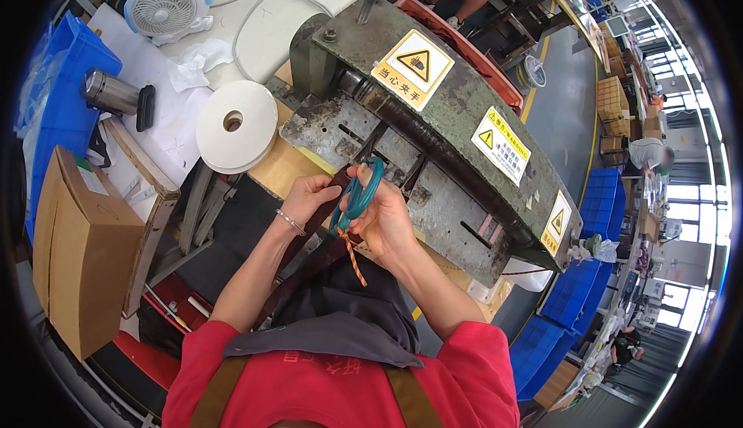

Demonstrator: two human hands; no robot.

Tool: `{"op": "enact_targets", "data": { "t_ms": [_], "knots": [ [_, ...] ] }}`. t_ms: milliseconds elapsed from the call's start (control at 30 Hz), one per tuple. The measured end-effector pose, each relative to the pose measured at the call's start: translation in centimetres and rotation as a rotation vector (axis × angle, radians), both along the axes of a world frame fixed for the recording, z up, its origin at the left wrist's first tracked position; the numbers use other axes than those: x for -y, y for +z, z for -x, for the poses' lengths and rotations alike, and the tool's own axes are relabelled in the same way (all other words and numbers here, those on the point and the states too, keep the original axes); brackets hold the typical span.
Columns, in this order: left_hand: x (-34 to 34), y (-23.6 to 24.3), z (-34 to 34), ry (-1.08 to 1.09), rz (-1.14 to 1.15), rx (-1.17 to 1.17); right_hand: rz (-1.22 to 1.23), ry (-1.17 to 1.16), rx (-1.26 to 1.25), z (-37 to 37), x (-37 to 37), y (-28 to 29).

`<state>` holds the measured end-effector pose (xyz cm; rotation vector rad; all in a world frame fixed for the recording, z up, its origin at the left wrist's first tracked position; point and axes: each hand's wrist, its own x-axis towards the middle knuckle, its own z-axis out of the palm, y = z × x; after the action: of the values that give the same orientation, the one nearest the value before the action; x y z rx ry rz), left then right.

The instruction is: The recorder is cutting and preparing leather straps at a workshop bench using scissors and adhesive tape.

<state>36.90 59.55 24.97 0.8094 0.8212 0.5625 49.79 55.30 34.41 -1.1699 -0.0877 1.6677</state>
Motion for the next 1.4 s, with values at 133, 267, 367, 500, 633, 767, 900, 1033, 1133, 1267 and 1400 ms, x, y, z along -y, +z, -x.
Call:
{"op": "enact_targets", "data": {
  "t_ms": [133, 267, 367, 500, 633, 767, 900, 1033, 1133, 1267, 1400],
  "knots": [
    [-0.2, 0.6, -0.3, 0.012, 0.028, -0.022, -0.061, -0.035, 0.06, -0.3, -0.6, -1.4],
    [-0.2, 0.3, -0.6, 0.009, 0.011, -0.06, -0.092, -0.062, 0.098, -0.5, -1.2, -2.0],
    [-0.5, 0.2, -0.7, 0.005, -0.061, -0.055, -0.114, -0.066, 0.125, -0.4, -1.2, -2.1],
    [0.0, -0.1, -0.9, 0.028, 0.015, -0.038, -0.083, -0.058, 0.089, 0.2, -0.1, -1.5],
    [0.0, -0.2, -0.8, 0.04, 0.014, -0.042, -0.023, -0.079, 0.034, 0.5, -0.4, -0.6],
    [-0.2, 0.1, -0.7, 0.041, 0.029, -0.003, -0.03, -0.133, -0.042, -0.1, -1.1, -0.6],
    [-0.9, -0.4, -0.6, 0.024, 0.14, 0.029, -0.018, -0.118, -0.019, -0.6, -1.6, 0.7],
    [-0.7, -1.3, -0.9, 0.017, 0.115, 0.056, -0.035, -0.084, -0.017, -1.4, -1.2, 1.0],
    [-1.1, -1.1, -0.7, -0.005, 0.112, 0.108, -0.005, -0.191, -0.011, -1.0, -2.2, 1.4],
    [-1.0, -1.7, -0.6, 0.007, 0.102, 0.131, 0.053, -0.141, -0.05, -1.4, -2.6, 1.7],
    [-0.9, -1.5, -0.9, 0.01, 0.1, 0.149, 0.028, -0.253, 0.059, -0.9, -2.2, 1.7]
  ]
}}
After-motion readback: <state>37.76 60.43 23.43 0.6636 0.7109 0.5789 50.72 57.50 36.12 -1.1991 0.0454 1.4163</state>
